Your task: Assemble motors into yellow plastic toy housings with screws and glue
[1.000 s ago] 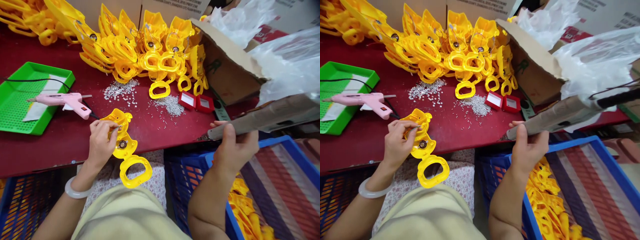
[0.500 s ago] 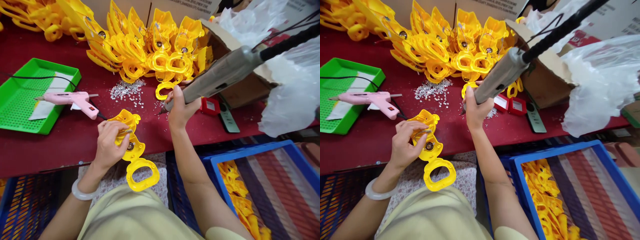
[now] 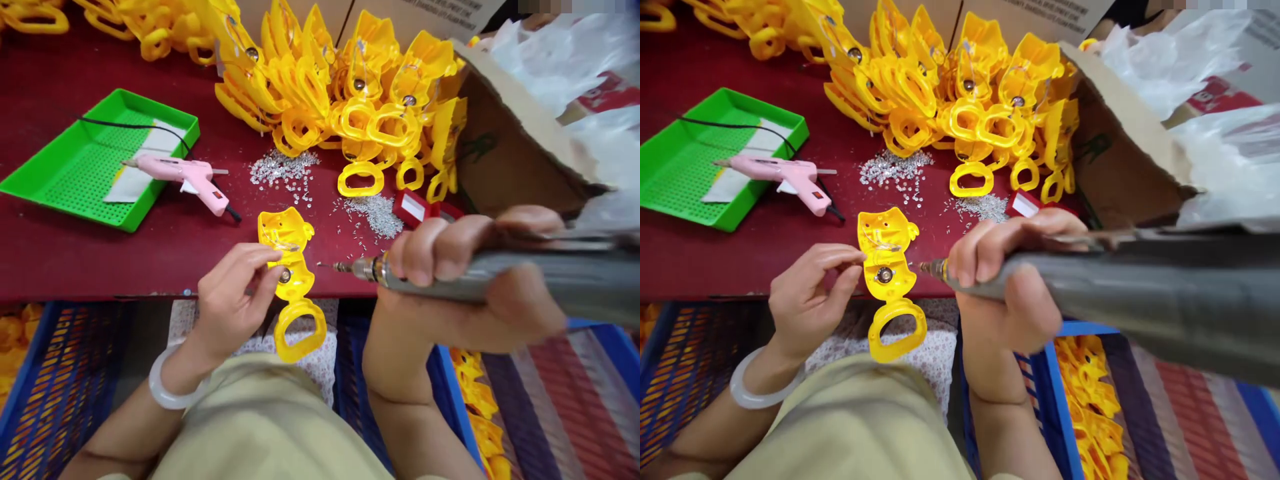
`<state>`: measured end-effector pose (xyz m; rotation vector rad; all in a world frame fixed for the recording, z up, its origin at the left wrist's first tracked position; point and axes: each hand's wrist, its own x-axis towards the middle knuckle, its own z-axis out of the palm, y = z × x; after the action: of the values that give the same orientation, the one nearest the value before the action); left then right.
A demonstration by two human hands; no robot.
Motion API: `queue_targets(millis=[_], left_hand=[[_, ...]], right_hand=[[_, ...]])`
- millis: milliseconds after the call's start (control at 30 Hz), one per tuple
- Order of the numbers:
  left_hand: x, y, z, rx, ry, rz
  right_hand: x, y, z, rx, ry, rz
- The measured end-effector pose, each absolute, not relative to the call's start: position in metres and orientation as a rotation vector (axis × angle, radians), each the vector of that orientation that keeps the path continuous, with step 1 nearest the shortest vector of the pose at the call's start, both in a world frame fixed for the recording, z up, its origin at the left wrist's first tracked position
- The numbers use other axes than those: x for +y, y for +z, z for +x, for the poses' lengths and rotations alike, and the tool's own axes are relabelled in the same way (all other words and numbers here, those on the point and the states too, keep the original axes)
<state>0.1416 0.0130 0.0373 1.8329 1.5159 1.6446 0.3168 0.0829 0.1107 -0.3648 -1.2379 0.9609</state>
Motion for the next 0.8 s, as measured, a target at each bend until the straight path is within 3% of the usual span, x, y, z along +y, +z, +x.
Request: queue_targets(millis=[233, 500, 800], left_hand=[[-0.01, 0.048, 0.157, 1.009, 1.025, 0.897], [-0.015, 0.031, 0.162, 0.886, 1.127, 0.591], [-0.016, 0.026, 0.158, 0.857, 1.093, 0.635]], right_hand=[[0.04, 0.119, 0.323, -1.281, 1.126, -0.422], [0.027, 0.132, 0.317, -1.19, 1.14, -0.634], [0.04, 0.116, 0.31, -1.225, 1.093, -0.447]])
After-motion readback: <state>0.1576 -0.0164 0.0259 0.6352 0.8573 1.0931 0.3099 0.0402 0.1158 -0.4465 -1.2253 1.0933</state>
